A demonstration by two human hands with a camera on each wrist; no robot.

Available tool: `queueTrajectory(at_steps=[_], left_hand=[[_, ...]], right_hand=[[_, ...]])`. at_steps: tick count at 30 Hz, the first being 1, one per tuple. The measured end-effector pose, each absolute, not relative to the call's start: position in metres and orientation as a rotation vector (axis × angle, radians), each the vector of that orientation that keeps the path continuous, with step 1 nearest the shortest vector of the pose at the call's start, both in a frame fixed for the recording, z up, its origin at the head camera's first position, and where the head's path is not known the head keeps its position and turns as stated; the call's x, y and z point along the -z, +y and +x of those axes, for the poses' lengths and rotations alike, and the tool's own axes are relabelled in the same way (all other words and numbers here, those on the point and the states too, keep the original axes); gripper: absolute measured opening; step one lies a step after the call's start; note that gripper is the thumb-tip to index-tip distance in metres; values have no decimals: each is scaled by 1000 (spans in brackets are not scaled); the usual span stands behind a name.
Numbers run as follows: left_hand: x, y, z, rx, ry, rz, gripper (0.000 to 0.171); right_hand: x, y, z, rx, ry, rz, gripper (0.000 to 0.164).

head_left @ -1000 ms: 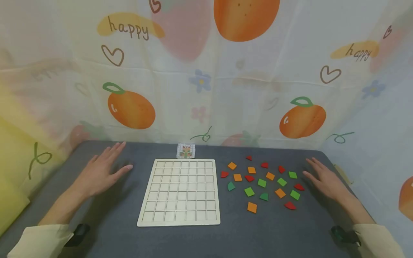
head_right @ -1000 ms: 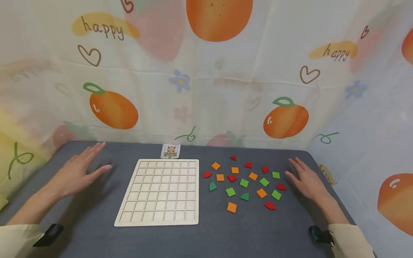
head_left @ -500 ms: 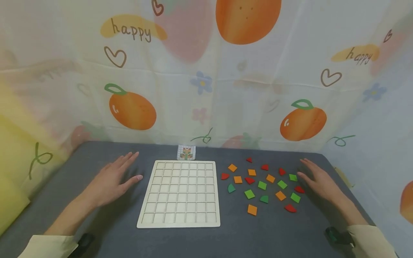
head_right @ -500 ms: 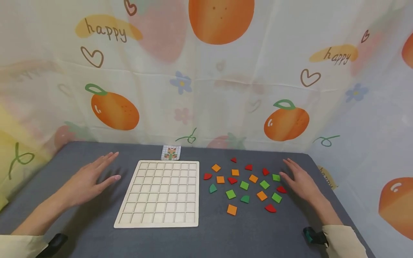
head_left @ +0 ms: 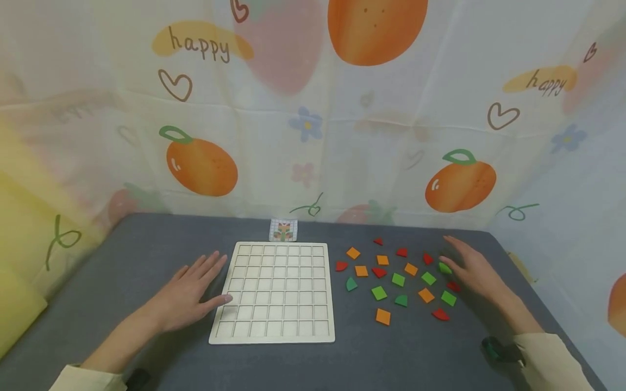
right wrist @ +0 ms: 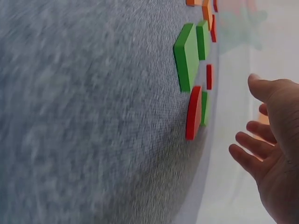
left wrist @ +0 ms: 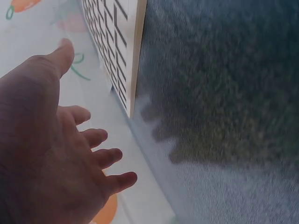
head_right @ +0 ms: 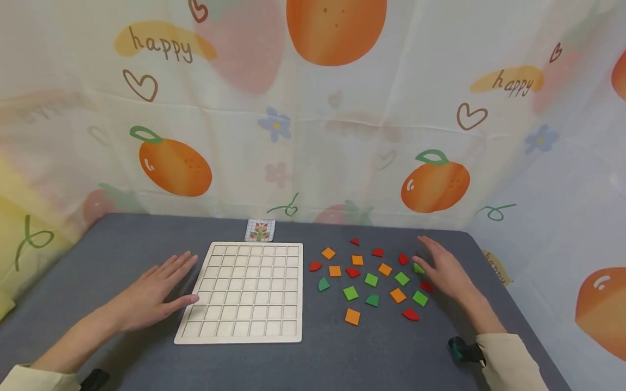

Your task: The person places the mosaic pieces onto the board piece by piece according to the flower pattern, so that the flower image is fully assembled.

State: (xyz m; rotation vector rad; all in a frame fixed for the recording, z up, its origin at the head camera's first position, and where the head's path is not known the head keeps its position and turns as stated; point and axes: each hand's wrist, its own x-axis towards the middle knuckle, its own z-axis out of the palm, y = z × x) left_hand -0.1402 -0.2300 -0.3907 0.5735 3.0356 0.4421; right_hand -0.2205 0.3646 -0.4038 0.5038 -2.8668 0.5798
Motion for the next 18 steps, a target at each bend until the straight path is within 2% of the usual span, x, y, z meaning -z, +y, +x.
queueTrajectory(at_steps=[18], left_hand=[[408, -226, -127, -437, 2861, 628, 103]], right_hand=[[407, 342, -234, -630, -2864, 575, 45]])
